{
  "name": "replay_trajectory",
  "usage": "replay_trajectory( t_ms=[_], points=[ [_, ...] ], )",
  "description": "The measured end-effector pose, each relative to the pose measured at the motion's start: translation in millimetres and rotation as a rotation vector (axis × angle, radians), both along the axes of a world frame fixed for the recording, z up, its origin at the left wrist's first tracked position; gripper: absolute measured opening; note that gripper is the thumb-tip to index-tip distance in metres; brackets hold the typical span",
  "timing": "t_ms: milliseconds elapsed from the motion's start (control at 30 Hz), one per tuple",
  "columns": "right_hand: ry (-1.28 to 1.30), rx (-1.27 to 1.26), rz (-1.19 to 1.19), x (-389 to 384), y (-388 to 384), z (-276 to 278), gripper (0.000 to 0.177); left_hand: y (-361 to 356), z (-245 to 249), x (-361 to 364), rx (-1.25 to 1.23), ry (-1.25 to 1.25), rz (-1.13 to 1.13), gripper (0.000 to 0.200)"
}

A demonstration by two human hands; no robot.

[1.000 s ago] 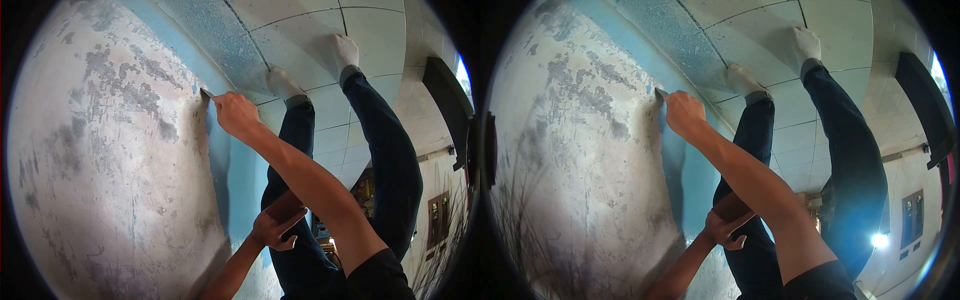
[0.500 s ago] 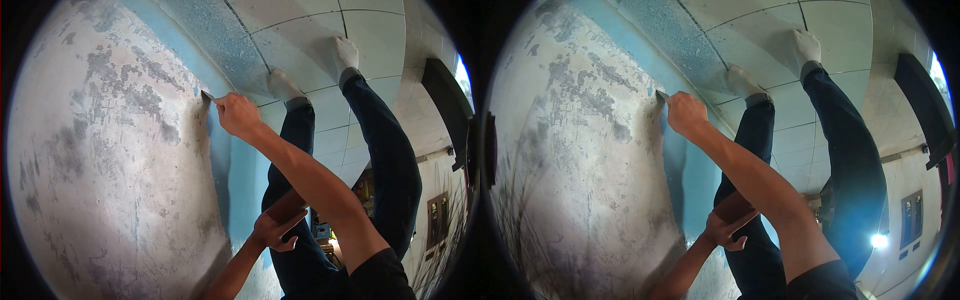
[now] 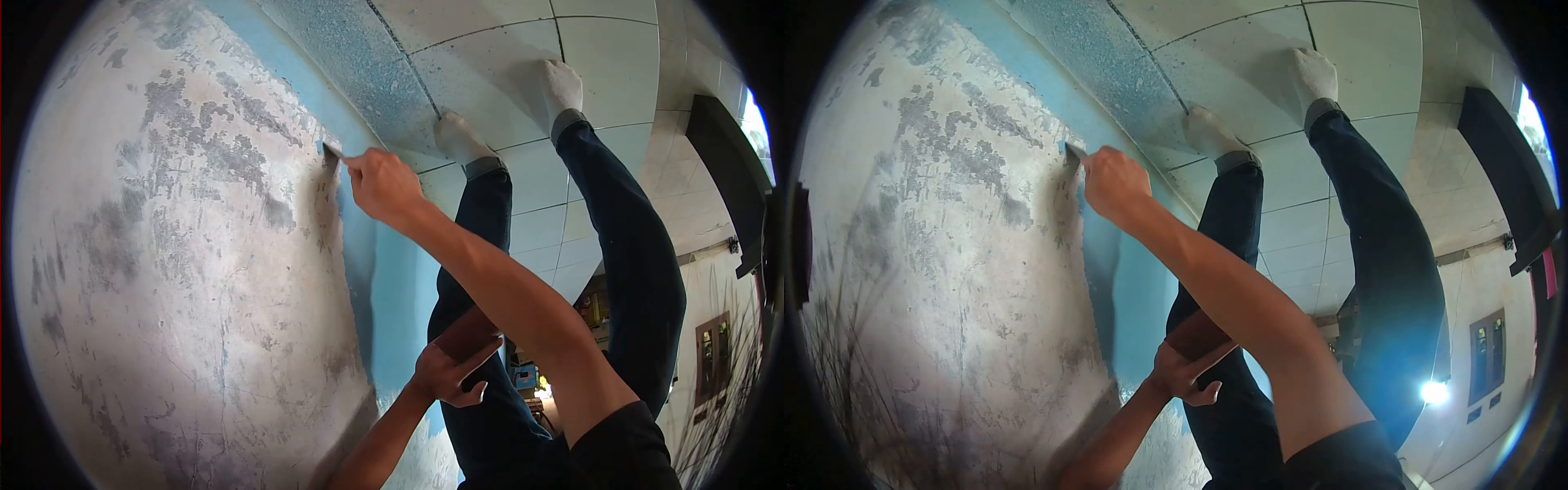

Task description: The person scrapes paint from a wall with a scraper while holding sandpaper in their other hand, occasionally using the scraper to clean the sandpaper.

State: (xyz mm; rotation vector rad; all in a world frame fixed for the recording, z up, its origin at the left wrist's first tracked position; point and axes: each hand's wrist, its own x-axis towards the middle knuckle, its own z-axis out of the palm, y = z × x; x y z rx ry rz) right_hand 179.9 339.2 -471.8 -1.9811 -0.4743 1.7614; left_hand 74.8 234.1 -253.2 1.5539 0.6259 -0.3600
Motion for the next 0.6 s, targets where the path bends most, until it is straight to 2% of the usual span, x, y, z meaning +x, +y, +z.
replay_trajectory(
  t_ms=[67, 233, 333, 467, 600],
  points=[
    [-0.023, 0.06, -0.027, -0.9, -5.2, 17.6, 0.024, 0.6, -3.3, 0.8, 0.031, -0.016, 0.005, 0.067],
    [-0.039, -0.012, 0.0, -3.1, -2.6, 15.6, 0.026, 5.5, -1.3, 4.2, 0.02, -0.014, -0.023, 0.068],
    [-0.058, 0.026, 0.003, -6.8, -6.8, 25.3, 0.027, 0.7, 1.4, 2.7, 0.008, 0.016, 0.015, 0.058],
    [0.076, -0.009, 0.03, 8.1, -3.0, 22.0, 0.027, 3.1, 0.9, 5.1, 0.0, 0.022, 0.014, 0.057],
    [0.034, 0.011, 0.029, 2.0, -3.8, 21.3, 0.031, 2.7, 1.6, 4.9, -0.011, 0.019, 0.004, 0.057]
  ],
)
